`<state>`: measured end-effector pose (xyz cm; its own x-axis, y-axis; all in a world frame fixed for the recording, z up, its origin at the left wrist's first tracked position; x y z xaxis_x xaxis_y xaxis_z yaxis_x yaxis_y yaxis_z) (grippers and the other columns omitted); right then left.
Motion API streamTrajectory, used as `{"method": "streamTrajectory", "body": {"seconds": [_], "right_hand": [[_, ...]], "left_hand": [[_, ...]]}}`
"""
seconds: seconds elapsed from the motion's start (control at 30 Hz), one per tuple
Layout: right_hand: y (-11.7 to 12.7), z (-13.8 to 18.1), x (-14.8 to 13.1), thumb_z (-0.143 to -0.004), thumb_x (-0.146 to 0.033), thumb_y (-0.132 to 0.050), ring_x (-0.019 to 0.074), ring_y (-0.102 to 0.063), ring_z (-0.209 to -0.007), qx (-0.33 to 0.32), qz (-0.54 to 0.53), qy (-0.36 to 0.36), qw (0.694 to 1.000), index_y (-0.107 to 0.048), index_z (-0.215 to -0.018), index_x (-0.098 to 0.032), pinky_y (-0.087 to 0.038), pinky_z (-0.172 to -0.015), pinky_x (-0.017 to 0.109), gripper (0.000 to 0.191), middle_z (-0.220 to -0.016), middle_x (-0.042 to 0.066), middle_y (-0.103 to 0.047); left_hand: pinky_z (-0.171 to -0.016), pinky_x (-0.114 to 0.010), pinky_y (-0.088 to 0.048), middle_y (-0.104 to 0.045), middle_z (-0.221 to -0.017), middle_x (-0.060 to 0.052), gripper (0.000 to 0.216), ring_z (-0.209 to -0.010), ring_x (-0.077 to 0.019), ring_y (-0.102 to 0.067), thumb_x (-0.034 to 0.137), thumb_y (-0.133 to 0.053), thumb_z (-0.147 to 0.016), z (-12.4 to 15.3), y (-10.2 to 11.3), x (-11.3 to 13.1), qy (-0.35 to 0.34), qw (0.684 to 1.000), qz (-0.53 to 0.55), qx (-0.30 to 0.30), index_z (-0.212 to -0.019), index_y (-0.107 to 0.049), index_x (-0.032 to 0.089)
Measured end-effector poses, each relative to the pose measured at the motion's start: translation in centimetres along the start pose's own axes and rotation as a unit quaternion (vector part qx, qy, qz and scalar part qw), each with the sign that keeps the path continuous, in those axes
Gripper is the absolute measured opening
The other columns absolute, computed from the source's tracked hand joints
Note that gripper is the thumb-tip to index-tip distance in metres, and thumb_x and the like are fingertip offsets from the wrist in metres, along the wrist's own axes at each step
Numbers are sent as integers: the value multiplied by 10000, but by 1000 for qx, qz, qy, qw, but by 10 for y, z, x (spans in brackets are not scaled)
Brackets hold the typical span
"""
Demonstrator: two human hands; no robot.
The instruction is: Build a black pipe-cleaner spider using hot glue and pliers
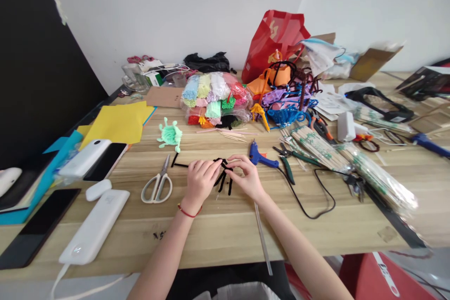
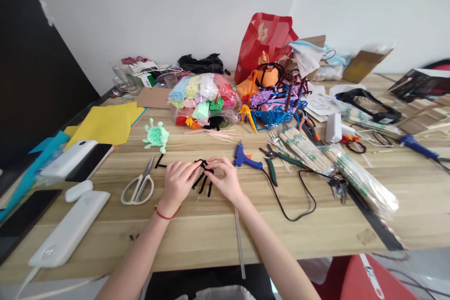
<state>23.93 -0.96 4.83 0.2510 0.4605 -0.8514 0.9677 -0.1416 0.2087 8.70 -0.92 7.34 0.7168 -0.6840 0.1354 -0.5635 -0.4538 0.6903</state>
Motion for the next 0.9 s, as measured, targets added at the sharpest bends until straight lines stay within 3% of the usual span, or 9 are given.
{"method": "streamTrajectory", "body": {"seconds": [0.17, 0.33, 0.5, 0.73, 0.9], "right_hand": [[0, 0, 2, -764, -281, -689, 218, -597, -1013, 2, -10, -2, 1000, -710, -846, -260, -452, -947, 403, 88, -1025, 69, -632], [0, -2, 4, -728, -322, -729, 223, -601, -1006, -17, -23, -11, 1000, -711, -883, -255, -463, -934, 401, 169, -1024, 72, -637], [8, -3, 7, -692, -329, -762, 235, -608, -1011, -12, -40, -20, 999, -671, -1017, -261, -500, -902, 399, 345, -1074, 81, -627], [35, -6, 11, -733, -321, -721, 199, -662, -843, 73, -55, -31, 995, -607, -1032, -247, -528, -836, 377, 328, -1060, 74, -613], [75, 6, 2, -779, -334, -666, 183, -654, -824, 197, -48, -31, 979, -565, -1054, -248, -527, -802, 362, 305, -1027, 64, -635]], "left_hand": [[-776, -334, -401, -703, -855, -53, 368, -787, -180, -620, 211, -513, -887, 0, -1, -1, 3, 1000, 7, -2, -1255, -525, 203], [-752, -344, -406, -700, -842, -59, 202, -777, -189, -613, 220, -503, -888, 1, -8, -3, -2, 999, 10, -30, -1035, -640, 213], [-753, -337, -426, -696, -879, -57, 175, -822, -190, -614, 200, -498, -888, 3, -17, -17, 67, 995, 71, -14, -1016, -617, 206], [-807, -356, -452, -684, -904, -65, 141, -870, -190, -613, 217, -538, -862, 9, -30, -45, 180, 971, 142, 62, -971, -621, 183], [-826, -346, -462, -672, -920, -70, 160, -876, -183, -612, 215, -532, -855, 13, -37, -54, 227, 957, 163, 76, -976, -627, 172]]}}
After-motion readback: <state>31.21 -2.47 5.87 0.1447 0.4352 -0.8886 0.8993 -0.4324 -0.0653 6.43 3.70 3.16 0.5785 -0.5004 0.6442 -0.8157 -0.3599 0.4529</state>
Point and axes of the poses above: each hand's wrist, its own z-axis away from the middle knuckle, its own y-axis out of the back of the hand, x = y × z, the point moved 6 cm from there along -z, towards the middle knuckle
